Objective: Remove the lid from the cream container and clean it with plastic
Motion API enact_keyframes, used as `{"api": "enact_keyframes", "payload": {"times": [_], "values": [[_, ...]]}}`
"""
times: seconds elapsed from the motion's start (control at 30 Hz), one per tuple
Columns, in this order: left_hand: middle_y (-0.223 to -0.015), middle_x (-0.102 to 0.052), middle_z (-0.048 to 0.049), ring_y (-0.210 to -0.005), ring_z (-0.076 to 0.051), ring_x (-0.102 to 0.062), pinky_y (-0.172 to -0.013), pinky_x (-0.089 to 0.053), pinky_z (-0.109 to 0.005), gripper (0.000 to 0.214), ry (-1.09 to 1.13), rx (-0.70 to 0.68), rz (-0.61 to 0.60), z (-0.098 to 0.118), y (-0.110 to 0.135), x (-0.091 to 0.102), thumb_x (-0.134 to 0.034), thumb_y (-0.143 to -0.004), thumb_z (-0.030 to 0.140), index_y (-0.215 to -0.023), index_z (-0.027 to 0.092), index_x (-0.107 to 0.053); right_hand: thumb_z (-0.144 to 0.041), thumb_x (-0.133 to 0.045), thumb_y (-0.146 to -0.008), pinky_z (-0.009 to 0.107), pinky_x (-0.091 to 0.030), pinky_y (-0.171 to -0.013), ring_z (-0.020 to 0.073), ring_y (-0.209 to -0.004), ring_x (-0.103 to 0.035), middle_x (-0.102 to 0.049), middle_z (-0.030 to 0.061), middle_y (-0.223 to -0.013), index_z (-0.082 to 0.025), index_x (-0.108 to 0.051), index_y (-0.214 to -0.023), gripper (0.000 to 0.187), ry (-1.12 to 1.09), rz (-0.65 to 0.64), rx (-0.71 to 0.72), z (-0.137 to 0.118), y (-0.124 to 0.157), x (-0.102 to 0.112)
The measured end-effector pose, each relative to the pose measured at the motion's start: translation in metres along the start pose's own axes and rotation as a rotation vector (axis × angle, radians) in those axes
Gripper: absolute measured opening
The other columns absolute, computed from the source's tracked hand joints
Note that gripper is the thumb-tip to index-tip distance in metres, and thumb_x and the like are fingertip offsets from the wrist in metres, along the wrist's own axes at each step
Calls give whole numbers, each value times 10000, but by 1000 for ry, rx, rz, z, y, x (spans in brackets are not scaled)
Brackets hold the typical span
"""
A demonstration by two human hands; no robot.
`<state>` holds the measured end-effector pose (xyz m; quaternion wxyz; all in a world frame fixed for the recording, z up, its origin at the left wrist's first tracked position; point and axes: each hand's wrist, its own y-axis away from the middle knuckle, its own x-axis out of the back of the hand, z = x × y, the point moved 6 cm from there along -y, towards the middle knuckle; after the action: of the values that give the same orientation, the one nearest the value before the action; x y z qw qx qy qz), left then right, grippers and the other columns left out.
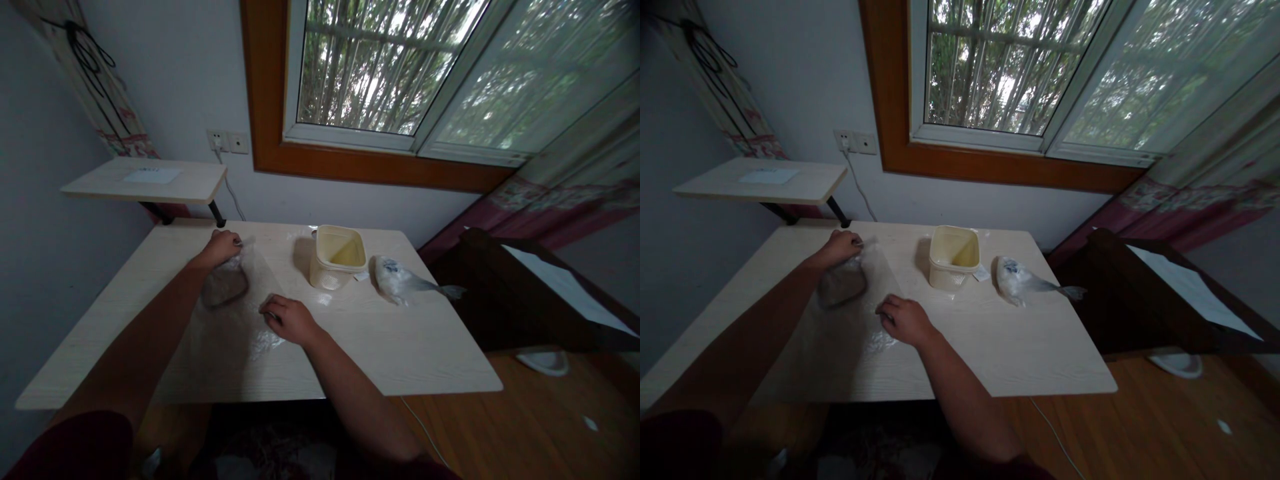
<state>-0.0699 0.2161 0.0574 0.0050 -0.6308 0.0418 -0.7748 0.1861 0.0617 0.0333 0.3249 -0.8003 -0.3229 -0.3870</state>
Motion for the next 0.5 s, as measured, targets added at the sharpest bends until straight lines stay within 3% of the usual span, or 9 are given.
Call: {"api": "enact_keyframes", "payload": {"times": [0.1, 0.27, 0.37, 0.5], "values": [[-1136, -694, -147, -1156, -329, -590, -1076, -400, -434, 341, 16, -90, 50, 22, 14, 15, -571, -751, 254, -1047, 161, -711, -222, -562, -946, 251, -514, -857, 153, -991, -671, -677, 28, -1150, -264, -674, -1163, 248, 6, 3, 2, 0, 0, 0], [-1068, -718, -82, -986, -270, -654, -869, -497, -367, 380, 185, -54, 38, 49, 40, 33, -576, -795, 268, -1169, 211, -620, -223, -566, -948, 254, -516, -871, 153, -1001, -671, -676, 30, -1146, -267, -672, -1164, 245, 6, 4, -1, 0, -1, 0], [-1101, -706, -70, -1032, -257, -648, -916, -486, -356, 398, 231, -113, 84, 66, 54, 42, -591, -808, 276, -1201, 212, -606, -216, -548, -956, 253, -517, -883, 152, -1005, -673, -682, 28, -1133, -259, -675, -1155, 239, -17, 13, -3, 0, 0, 1], [-1121, -682, -78, -1085, -252, -623, -996, -461, -371, 318, 235, -296, 129, 87, 72, 52, -569, -850, 277, -1150, 201, -643, -195, -538, -952, 267, -522, -906, 158, -1027, -664, -677, 36, -1130, -266, -665, -1188, 277, -108, 102, -41, 0, -1, 9]]}}
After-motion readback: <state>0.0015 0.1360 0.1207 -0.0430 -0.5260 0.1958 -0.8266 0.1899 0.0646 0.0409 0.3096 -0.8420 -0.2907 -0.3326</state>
